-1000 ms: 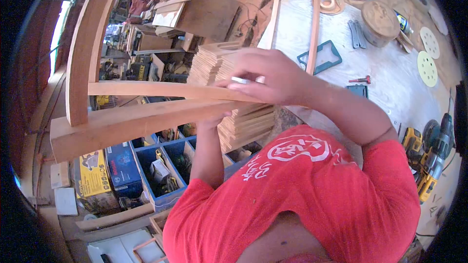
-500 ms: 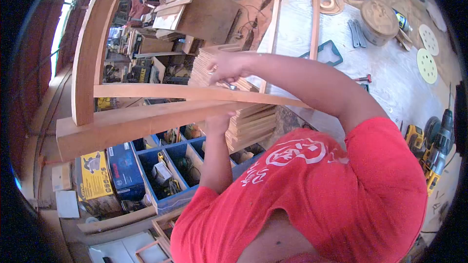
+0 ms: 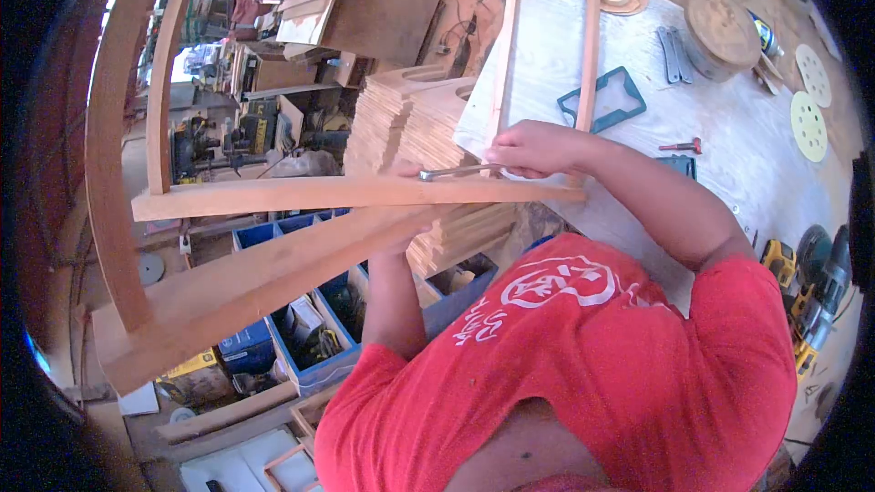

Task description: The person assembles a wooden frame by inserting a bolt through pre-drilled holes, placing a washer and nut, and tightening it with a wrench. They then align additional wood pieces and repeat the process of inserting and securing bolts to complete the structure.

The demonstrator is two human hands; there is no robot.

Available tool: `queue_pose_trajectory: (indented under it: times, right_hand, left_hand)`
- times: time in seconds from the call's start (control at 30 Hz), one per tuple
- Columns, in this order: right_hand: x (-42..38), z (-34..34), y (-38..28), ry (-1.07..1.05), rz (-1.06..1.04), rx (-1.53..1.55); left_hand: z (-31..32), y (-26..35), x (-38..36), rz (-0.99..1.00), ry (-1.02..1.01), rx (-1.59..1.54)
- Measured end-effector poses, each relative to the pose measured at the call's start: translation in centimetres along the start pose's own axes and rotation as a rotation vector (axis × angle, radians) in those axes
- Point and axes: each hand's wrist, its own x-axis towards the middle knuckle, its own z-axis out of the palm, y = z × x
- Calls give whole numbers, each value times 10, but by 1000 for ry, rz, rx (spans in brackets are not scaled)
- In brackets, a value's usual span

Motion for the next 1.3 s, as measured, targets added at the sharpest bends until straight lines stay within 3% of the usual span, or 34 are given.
queue_pose_trajectory:
  times: [0.03, 0.1, 0.17, 0.2, 0.27, 0.33, 0.5, 0.63, 0.73, 0.9, 0.97, 1.07, 1.17, 1.23, 1.27, 1.3]
  right_hand:
    - [-9, -3, 4, -9, 1, 3]
    - [-26, -1, 7, 124, -418, -192]
    - [-69, -7, -40, 70, -281, -163]
    - [-78, -11, -55, 62, -279, -156]
    - [-85, -15, -78, 16, -419, -285]
    - [-75, -16, -101, -22, -522, -325]
    - [12, 4, -142, 40, -973, -352]
    - [93, 16, -148, 27, -828, -482]
    - [137, 29, -99, -79, -410, -161]
    - [104, 25, -28, -152, -34, 393]
    - [85, 18, -5, -48, 20, 328]
    - [45, 2, 17, 71, -79, 18]
    - [-7, -8, 12, 118, -219, -192]
    - [-40, -8, 5, 125, -269, -230]
    - [-54, -9, -3, 133, -321, -270]
    - [-66, -11, -17, 129, -322, -274]
  left_hand:
    - [-1, 0, 0, 11, -22, 4]
    - [-4, 3, -1, -73, -21, -46]
    - [-4, 2, 2, -149, -15, -98]
    - [-4, 1, 7, -44, -101, -80]
    - [3, 2, 16, 58, -186, -62]
    - [15, 7, 22, 228, -133, -1]
    - [-2, 0, 15, 88, -182, -75]
    - [-8, -1, 11, 52, -170, -89]
    - [-10, -3, 9, 36, -165, -103]
    - [-14, -14, 8, 39, -177, -123]
    - [-16, -15, 9, 40, -180, -129]
    - [-23, -18, 12, 34, -314, -248]
    - [-29, -20, -1, -113, -138, -325]
    - [-22, -6, -3, -469, 308, -352]
    - [-13, -1, 0, -466, 309, -353]
    - [1, 4, 3, -267, 177, -298]
